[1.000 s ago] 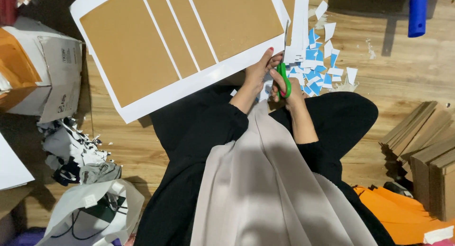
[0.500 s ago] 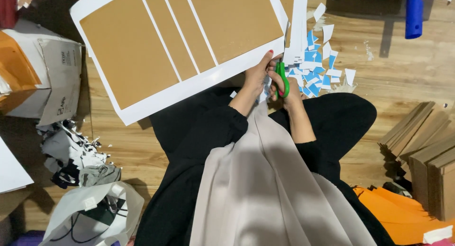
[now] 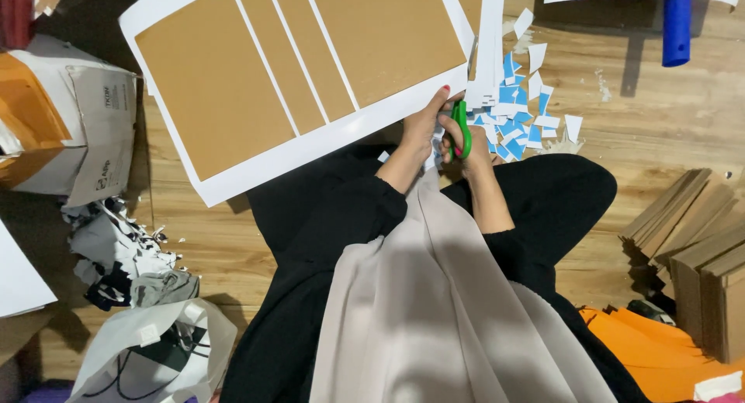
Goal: Trimming the white borders off printed cardboard sheets using a pair of scissors while sitting on the floor.
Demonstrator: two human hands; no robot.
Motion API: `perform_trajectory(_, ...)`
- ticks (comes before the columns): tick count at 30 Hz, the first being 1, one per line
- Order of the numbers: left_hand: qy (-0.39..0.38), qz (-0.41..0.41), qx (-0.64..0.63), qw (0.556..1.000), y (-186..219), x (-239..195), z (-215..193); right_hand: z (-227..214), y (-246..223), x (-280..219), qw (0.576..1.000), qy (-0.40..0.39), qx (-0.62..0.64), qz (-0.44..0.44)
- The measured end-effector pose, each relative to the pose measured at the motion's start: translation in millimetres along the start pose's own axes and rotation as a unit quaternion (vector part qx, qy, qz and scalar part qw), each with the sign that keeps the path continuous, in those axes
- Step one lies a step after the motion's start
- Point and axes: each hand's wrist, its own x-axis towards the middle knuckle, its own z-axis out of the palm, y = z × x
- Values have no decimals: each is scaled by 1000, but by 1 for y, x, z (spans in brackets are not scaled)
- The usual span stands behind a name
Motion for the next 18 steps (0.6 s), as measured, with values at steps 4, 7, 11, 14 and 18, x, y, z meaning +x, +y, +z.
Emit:
perform_trajectory(4,-2,12,-1,1000,-2,5,1,0,0,-1,1000,8,0,-5)
perform_trajectory(7,-5,20,-5,1000,13,-17,6,2,-2,-3,1000,11,2,-8)
perform_trajectory(11,-10,-4,-6,1000,6,-4,3,4,5,2,1000,21,7,-9)
perform_trajectory(14,2,9,-6,1000,7,-11,4,7,9,2,999,29,11,-15)
perform_trajectory(18,1,5,-4,1000,-5,0,-3,11,30,15,997,61,16,-33)
